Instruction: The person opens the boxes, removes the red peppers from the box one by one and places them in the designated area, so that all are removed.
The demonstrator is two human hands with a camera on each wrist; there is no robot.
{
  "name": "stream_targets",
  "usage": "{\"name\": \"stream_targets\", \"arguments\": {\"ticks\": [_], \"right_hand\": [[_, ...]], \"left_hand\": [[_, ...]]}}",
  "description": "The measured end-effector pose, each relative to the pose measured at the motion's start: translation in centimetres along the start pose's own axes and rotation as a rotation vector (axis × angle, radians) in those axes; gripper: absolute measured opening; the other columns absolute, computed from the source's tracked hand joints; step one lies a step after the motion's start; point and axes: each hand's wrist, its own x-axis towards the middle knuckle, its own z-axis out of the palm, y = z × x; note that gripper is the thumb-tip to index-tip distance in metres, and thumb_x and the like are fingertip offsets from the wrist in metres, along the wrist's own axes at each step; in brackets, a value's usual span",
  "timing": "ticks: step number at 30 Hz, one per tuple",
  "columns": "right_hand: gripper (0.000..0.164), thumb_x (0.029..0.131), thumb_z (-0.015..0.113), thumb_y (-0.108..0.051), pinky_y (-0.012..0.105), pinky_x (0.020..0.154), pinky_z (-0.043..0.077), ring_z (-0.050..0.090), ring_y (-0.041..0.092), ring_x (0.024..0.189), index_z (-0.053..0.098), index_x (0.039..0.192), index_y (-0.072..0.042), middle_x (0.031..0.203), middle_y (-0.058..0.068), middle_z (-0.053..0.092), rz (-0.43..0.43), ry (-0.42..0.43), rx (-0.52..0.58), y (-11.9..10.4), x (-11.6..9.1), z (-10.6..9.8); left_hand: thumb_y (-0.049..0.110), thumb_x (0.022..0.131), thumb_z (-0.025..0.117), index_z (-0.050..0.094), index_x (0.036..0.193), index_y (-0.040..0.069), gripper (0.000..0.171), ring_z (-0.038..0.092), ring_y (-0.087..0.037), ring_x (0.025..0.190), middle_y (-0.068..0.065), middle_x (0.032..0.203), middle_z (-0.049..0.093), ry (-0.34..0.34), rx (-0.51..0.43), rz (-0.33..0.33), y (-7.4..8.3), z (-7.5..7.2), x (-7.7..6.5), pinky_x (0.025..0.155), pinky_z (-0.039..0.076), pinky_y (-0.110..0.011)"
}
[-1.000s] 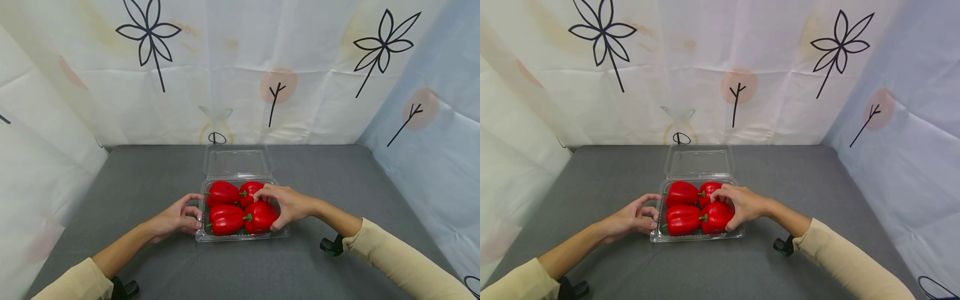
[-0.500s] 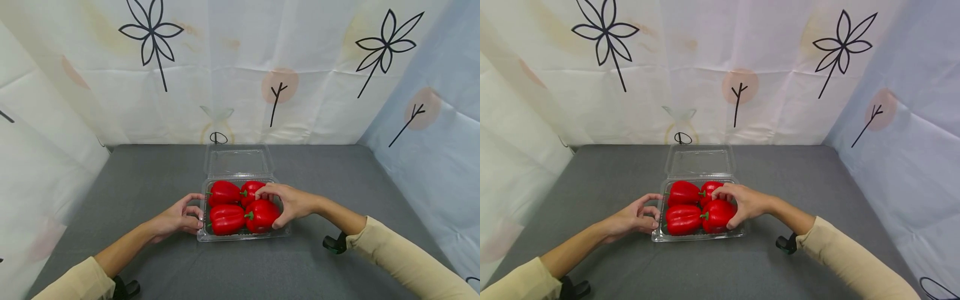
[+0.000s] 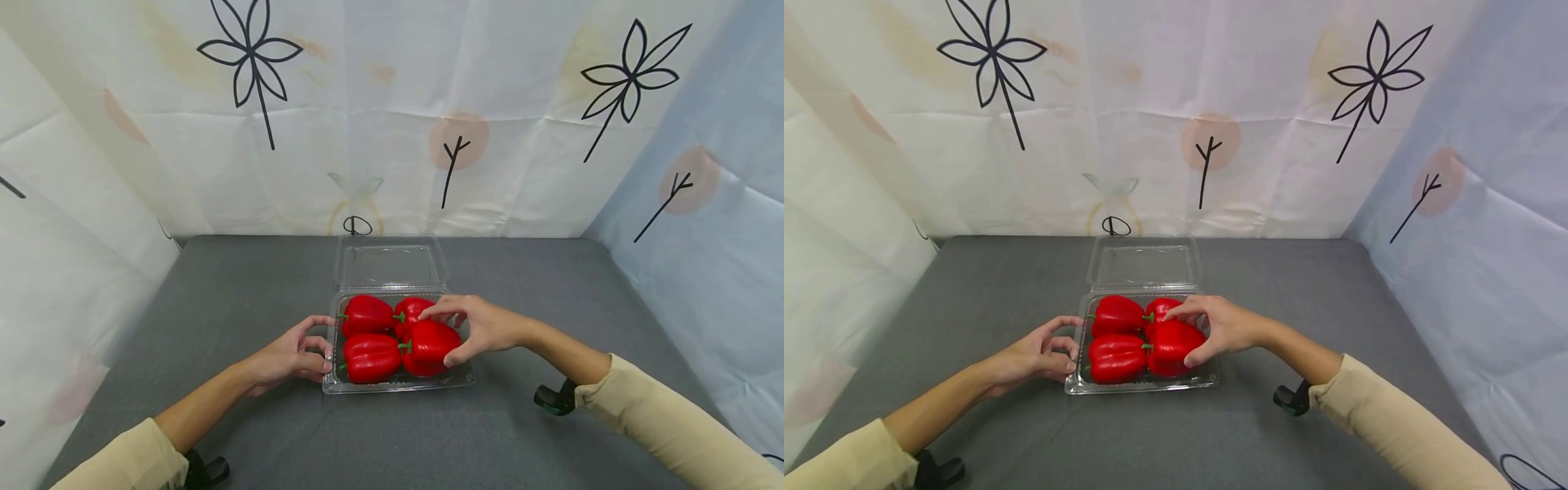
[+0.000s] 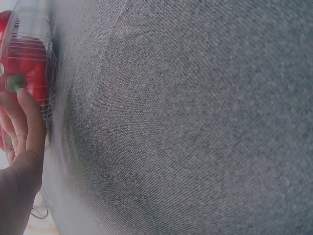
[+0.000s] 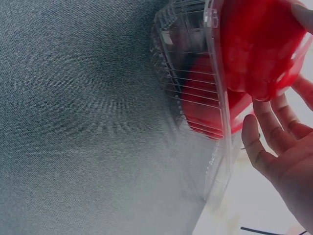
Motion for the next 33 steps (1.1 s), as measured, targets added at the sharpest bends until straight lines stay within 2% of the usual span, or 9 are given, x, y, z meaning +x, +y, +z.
{"name": "stream_targets", "arguments": {"ticks": [7,11,15,24,33], "right_hand": [[0.062,0.077,0.081,-0.028,0.040,0.086,0.053,0.056,0.019,0.106,0.061,0.134,-0.015,0.118,-0.005,0.059,0.019,0.043,-0.004,-0.8,-0.5,-1.1],[0.058,0.079,0.081,-0.027,0.040,0.086,0.053,0.058,0.020,0.103,0.063,0.132,-0.015,0.115,-0.004,0.061,0.008,0.105,-0.017,-1.1,-1.0,-2.6],[0.057,0.078,0.082,-0.025,0.037,0.083,0.055,0.059,0.020,0.102,0.064,0.131,-0.017,0.114,-0.004,0.062,0.035,0.165,-0.035,-1.1,-1.6,-3.9],[0.056,0.079,0.081,-0.018,0.035,0.077,0.057,0.062,0.024,0.096,0.062,0.131,-0.008,0.115,0.003,0.061,0.067,0.250,-0.051,-0.3,-3.0,-6.0],[0.061,0.078,0.081,-0.016,0.036,0.079,0.057,0.061,0.028,0.101,0.059,0.134,-0.005,0.120,0.010,0.062,0.166,0.348,-0.084,1.2,-4.2,-7.9]], "left_hand": [[0.004,0.090,0.069,0.020,0.147,0.005,0.075,0.065,-0.019,0.081,-0.005,0.097,0.060,0.000,-0.011,-0.001,0.0,0.0,0.0,0.082,0.056,-0.040],[0.004,0.090,0.069,0.019,0.147,0.004,0.075,0.064,-0.019,0.082,-0.006,0.097,0.059,0.001,-0.007,0.003,0.0,0.0,0.1,0.083,0.056,-0.041],[0.005,0.090,0.069,0.021,0.147,0.006,0.075,0.064,-0.019,0.082,-0.005,0.097,0.060,0.007,0.001,-0.006,0.1,0.0,0.1,0.083,0.056,-0.041],[0.004,0.090,0.069,0.019,0.148,0.005,0.076,0.064,-0.019,0.081,-0.006,0.097,0.059,-0.003,-0.010,0.000,0.2,0.2,0.0,0.082,0.056,-0.040],[0.004,0.089,0.069,0.020,0.147,0.005,0.076,0.065,-0.019,0.081,-0.005,0.097,0.061,0.006,-0.007,-0.008,0.1,0.0,0.1,0.082,0.056,-0.041]]}}
